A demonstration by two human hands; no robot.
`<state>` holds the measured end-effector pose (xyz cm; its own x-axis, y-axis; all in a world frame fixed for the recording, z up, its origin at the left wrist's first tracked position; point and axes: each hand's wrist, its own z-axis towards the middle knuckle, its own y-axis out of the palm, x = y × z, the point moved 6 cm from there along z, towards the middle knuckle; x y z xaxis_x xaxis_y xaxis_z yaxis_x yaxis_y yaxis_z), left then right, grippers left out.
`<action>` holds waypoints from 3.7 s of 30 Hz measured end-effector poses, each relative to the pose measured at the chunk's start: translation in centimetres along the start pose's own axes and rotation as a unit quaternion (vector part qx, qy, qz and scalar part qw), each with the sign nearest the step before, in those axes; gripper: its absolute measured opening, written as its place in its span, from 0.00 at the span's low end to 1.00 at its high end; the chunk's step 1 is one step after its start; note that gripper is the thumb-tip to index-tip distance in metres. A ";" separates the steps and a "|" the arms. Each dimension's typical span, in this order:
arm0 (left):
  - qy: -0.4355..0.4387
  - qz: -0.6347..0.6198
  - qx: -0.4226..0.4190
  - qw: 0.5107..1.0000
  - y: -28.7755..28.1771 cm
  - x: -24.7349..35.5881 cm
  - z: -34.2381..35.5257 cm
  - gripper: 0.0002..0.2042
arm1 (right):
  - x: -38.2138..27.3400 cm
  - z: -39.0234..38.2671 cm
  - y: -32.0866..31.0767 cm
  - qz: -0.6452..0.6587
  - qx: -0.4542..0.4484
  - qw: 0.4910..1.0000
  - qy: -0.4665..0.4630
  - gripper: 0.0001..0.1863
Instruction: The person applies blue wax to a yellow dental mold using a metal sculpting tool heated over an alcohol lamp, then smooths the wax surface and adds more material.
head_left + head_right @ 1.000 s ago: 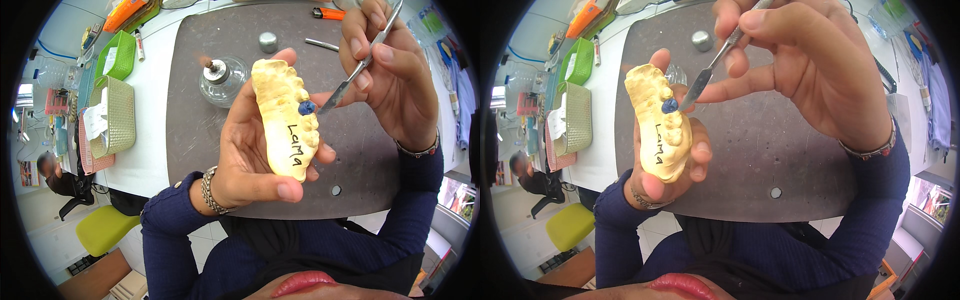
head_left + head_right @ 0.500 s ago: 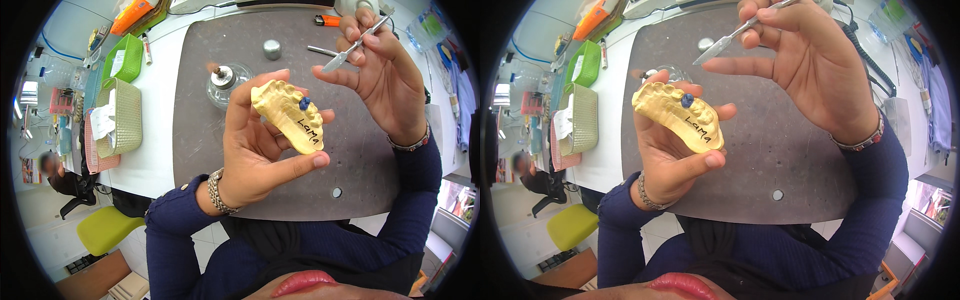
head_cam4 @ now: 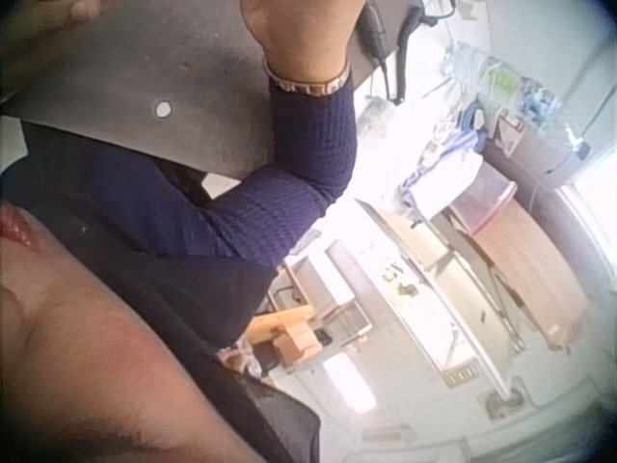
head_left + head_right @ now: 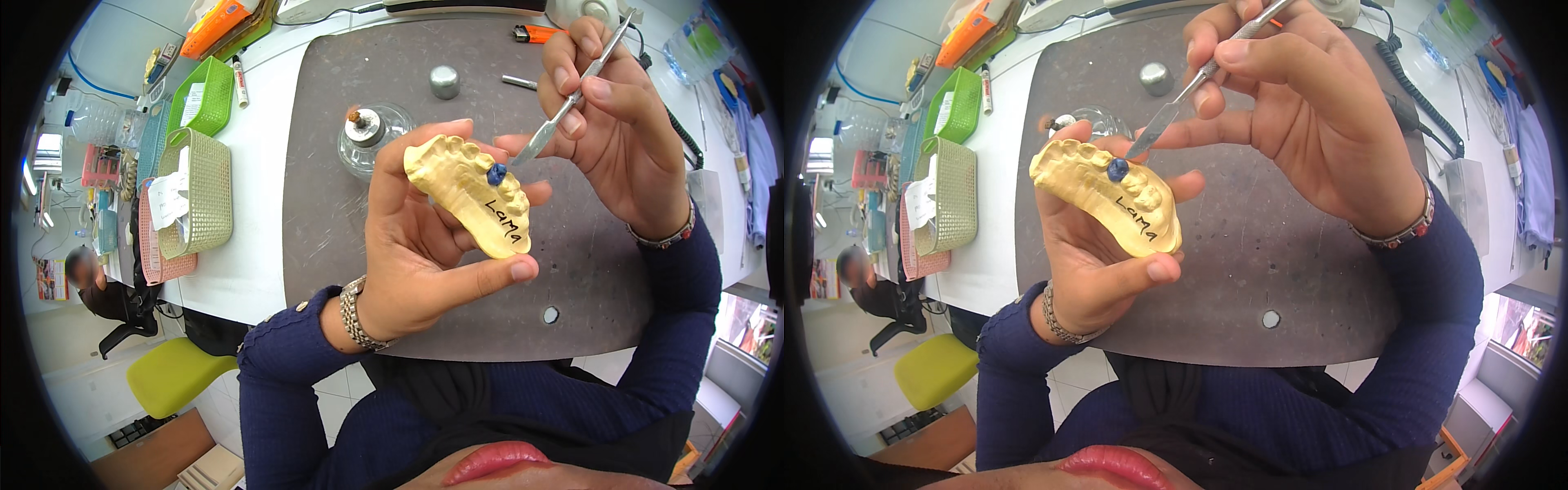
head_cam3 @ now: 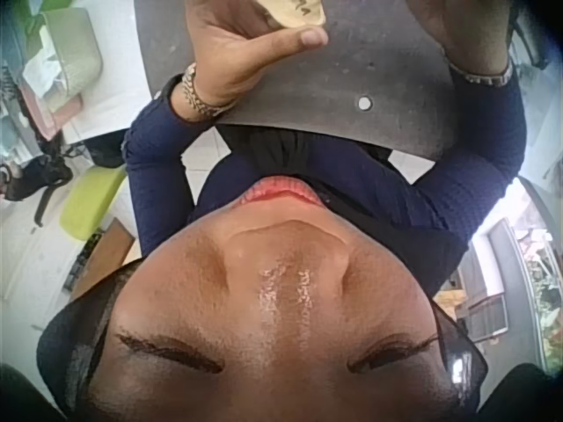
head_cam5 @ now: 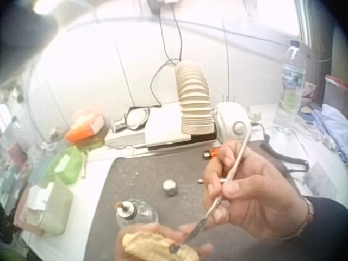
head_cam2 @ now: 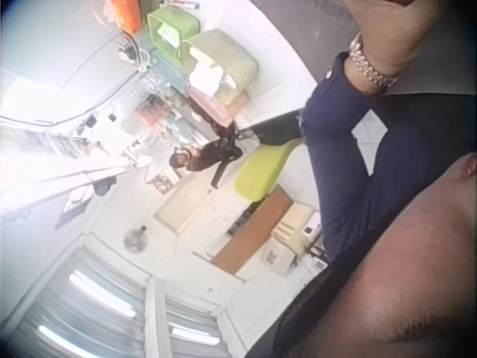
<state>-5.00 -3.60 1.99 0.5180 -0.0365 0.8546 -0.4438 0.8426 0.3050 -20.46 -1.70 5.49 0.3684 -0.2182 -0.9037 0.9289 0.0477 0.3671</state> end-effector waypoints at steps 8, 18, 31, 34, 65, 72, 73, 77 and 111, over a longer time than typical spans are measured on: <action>0.002 -0.007 -0.015 1.000 0.1 0.2 0.0 0.50 | 0.0 0.0 0.2 0.006 -0.010 1.000 0.012 0.14; -0.013 0.029 -0.012 0.999 -0.2 0.0 -0.2 0.51 | 0.4 0.0 0.1 0.023 -0.018 0.999 0.032 0.14; -0.017 0.029 -0.021 0.999 -0.2 0.0 -0.4 0.51 | 0.3 -0.1 0.4 0.002 -0.017 0.999 0.035 0.14; -0.032 -0.013 0.009 0.999 -0.2 -0.2 -0.5 0.51 | 0.5 -0.1 0.5 0.007 -0.007 0.999 0.032 0.14; 0.006 0.070 0.015 0.997 -0.5 -0.1 -0.2 0.46 | 0.7 0.1 -1.3 0.039 0.042 0.998 0.006 0.08; -0.070 0.033 0.049 0.996 -0.3 -0.7 -0.1 0.41 | 1.4 0.6 -5.4 -0.056 0.157 0.977 -0.131 0.05; -0.099 0.012 0.054 0.994 -0.2 -1.1 0.0 0.40 | 1.6 0.8 -6.2 -0.087 0.174 0.966 -0.169 0.06; -0.239 -0.044 0.077 0.967 0.2 -2.9 -0.5 0.35 | 2.6 1.9 -8.1 -0.192 0.188 0.923 -0.276 0.09; -0.099 0.506 -0.055 0.855 -1.3 -2.6 1.1 0.11 | 4.5 2.4 -7.8 -0.155 0.196 0.957 -0.149 0.10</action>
<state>-6.57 -5.14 -0.16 -0.2290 0.6601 0.7154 -0.5139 0.5422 -0.6648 -26.15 -5.35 -0.89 -0.0038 -0.4342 -0.9008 0.8851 -0.4207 0.1991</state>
